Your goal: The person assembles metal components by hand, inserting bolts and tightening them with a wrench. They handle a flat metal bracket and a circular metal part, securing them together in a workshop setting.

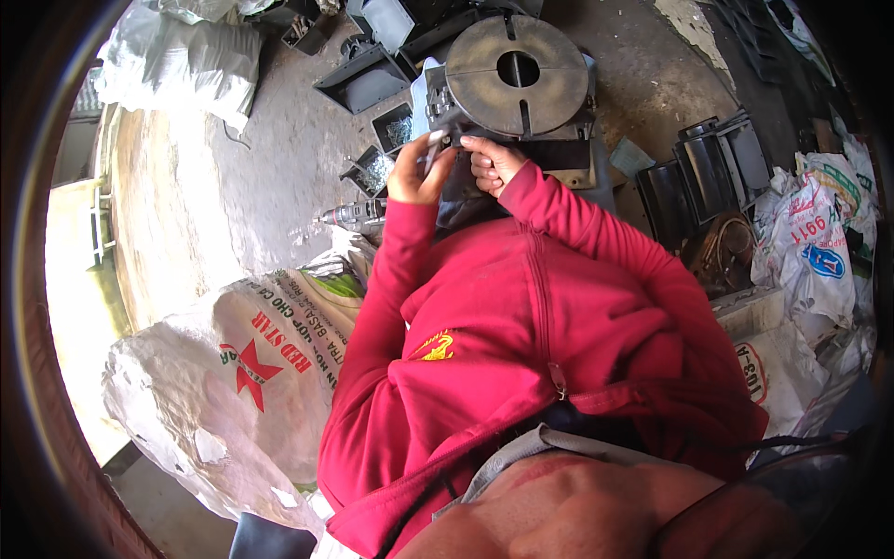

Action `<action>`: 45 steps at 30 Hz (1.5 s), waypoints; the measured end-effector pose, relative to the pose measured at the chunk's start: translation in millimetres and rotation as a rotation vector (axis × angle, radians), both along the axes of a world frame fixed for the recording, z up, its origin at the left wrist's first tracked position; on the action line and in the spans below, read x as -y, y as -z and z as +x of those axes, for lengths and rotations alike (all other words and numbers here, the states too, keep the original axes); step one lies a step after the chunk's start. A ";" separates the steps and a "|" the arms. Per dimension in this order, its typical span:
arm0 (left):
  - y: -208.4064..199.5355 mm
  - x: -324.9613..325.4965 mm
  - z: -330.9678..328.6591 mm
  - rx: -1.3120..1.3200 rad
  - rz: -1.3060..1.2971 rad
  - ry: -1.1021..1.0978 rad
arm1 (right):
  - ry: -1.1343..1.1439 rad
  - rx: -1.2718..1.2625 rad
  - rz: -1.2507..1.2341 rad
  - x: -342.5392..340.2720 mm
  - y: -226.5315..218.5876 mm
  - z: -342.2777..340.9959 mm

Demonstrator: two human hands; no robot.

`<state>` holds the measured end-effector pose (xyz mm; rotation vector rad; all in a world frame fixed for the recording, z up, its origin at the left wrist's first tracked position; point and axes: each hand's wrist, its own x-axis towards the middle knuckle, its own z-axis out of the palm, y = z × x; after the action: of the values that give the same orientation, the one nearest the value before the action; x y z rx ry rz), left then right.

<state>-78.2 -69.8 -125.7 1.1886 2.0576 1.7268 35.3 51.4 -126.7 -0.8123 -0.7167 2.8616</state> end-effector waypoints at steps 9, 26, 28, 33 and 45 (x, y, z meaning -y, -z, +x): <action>-22.5 61.1 39.6 0.659 -0.297 0.175 | -0.014 -0.018 -0.068 2.0 4.5 2.0; -14.9 16.1 29.5 1.043 -0.295 0.511 | -0.105 0.077 0.068 -2.4 5.0 4.3; -15.9 11.0 33.6 1.039 -0.352 0.503 | -0.092 0.132 0.157 0.8 -9.5 8.1; -12.9 -2.3 26.6 1.137 -0.435 0.517 | -0.065 0.148 0.381 3.1 -18.1 9.1; -7.3 4.6 20.3 1.132 -0.424 0.605 | -0.099 0.208 0.236 2.1 -20.1 9.6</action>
<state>-57.9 -74.4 -118.4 0.4091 1.1019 1.1234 44.9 49.4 -106.6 -1.0743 -1.1233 2.7275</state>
